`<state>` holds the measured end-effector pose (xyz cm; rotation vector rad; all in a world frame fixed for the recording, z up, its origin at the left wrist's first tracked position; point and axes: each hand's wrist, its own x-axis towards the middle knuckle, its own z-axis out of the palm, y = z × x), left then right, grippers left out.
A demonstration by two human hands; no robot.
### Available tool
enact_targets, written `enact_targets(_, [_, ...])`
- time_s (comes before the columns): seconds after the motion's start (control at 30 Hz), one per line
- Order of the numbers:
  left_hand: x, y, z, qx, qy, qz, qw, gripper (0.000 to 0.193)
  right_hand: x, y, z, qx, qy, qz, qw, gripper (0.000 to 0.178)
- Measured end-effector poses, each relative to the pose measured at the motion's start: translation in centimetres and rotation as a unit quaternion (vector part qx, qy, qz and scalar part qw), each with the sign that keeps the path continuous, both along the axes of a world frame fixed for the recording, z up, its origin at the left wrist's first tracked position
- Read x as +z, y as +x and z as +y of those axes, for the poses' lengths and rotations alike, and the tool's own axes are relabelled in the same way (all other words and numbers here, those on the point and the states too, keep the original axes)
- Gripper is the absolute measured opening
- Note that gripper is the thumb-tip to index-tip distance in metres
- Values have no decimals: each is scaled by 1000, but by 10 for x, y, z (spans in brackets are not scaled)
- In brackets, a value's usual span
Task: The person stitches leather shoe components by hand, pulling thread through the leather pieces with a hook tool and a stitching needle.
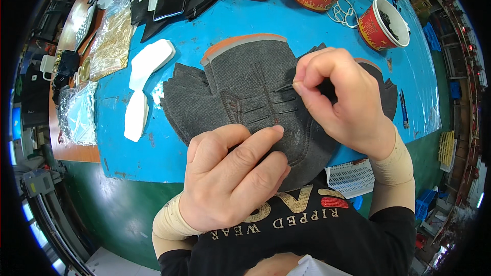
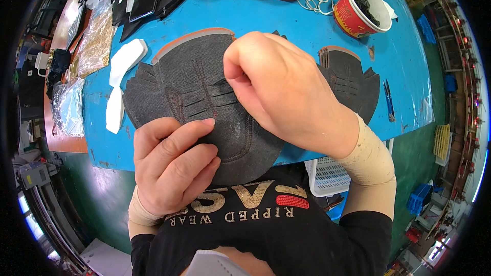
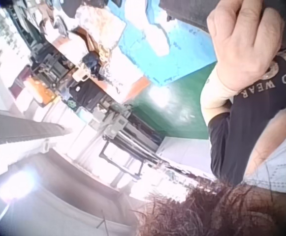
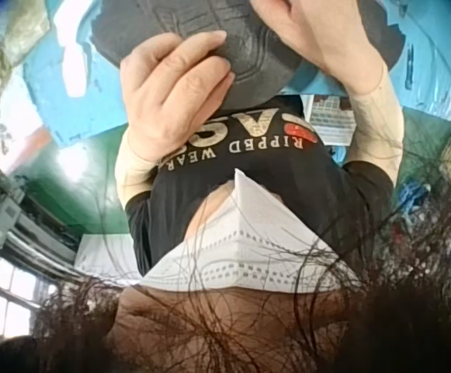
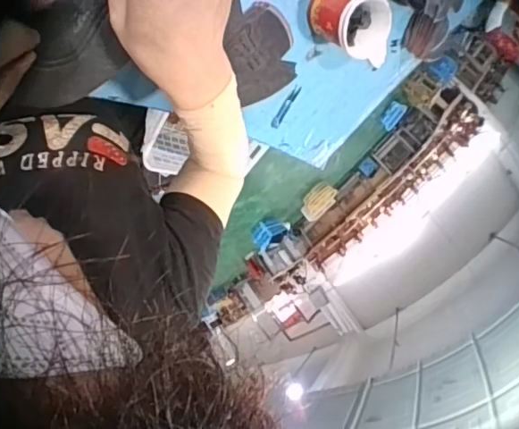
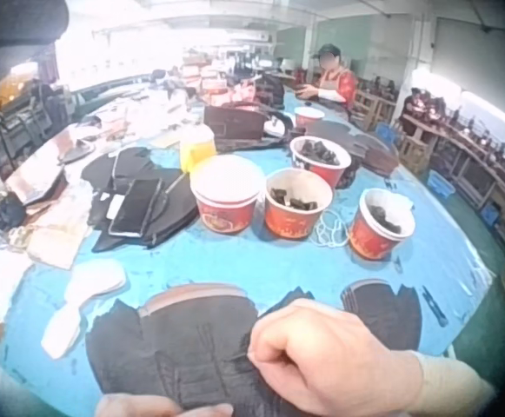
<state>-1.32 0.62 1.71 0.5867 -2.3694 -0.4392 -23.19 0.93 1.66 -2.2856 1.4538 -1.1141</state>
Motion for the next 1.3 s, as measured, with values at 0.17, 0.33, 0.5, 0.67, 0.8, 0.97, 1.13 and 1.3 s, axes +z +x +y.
enact_targets(0.17, [-8, 0, -2, 14, -29, 12, 999, 27, -7, 3, -4, 21, -16, -20, 999, 29])
enact_targets(0.33, [-4, 0, -2, 24, -10, -22, 999, 32, -3, 2, -3, 21, -2, 11, 1000, 29])
enact_targets(0.5, [8, -10, -13, 56, -54, -93, 993, 28, -5, 2, -3, 28, -5, 16, 999, 30])
enact_targets(0.67, [4, -20, -20, 51, -110, -118, 986, 26, -7, 1, -1, 32, -7, 25, 999, 30])
enact_targets(0.8, [7, -22, -15, 49, -144, -150, 977, 24, -6, -1, -1, 39, -21, 25, 999, 30])
enact_targets(0.97, [9, -23, -14, 56, -170, -198, 964, 20, -4, -8, -1, -64, -72, -3, 995, 29])
enact_targets(1.13, [5, -24, -16, 58, -181, -190, 963, 20, -5, -10, 9, 4, -108, 82, 991, 29])
enact_targets(1.3, [6, -23, -19, 55, -187, -192, 962, 20, -10, -3, 13, -20, -58, 120, 991, 28])
